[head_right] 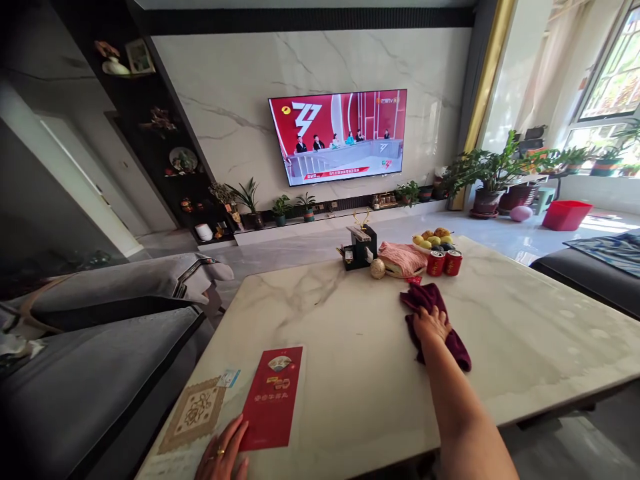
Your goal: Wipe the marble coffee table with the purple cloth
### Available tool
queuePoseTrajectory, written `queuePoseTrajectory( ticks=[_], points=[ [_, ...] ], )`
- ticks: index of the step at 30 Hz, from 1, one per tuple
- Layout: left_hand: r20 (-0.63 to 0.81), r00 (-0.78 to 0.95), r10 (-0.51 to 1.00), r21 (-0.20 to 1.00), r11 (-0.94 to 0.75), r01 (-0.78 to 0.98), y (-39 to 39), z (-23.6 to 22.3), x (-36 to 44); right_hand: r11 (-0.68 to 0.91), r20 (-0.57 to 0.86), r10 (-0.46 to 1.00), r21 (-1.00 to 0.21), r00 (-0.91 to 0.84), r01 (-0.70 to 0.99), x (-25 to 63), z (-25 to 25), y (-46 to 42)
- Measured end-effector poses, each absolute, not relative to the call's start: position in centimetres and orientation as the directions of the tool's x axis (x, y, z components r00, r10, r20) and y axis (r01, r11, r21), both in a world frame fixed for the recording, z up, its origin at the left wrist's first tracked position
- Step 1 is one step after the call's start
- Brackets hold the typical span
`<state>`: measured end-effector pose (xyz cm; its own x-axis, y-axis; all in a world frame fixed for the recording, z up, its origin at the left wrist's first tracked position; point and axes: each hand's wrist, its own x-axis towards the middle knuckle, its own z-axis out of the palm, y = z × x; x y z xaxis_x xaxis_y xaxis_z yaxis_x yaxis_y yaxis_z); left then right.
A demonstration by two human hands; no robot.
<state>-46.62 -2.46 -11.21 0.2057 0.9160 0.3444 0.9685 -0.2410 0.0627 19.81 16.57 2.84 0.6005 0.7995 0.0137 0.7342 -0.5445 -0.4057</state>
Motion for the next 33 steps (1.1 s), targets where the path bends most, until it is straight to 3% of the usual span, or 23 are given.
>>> queuePoseTrajectory(
  ticks=[7,13,17,23,33],
  points=[
    [0.346,0.168,0.923,0.13,-0.225,0.966,-3.1,-10.1,-44.3,-0.695,0.059,0.643,-0.373,0.764,0.614,24.7,1.1,8.1],
    [0.322,0.162,0.933,0.124,-0.211,0.97,-3.2,-9.0,-43.1,-0.66,0.034,0.715,-0.296,0.698,0.691,19.5,1.7,5.4],
    [0.279,0.171,0.945,0.153,-0.219,0.964,-3.2,-8.3,-42.9,-0.521,-0.003,0.84,-0.279,0.542,0.806,12.2,2.5,5.9],
    [0.321,0.118,0.94,0.213,-0.193,0.958,-3.7,-7.4,-41.8,-0.169,-0.049,0.986,-0.329,0.161,0.929,-3.5,3.2,7.8],
    [0.142,0.194,0.971,0.095,-0.208,0.974,-2.3,-6.9,-42.7,0.237,-0.032,0.955,-0.514,-0.294,0.825,-18.0,1.7,1.1]
  ],
)
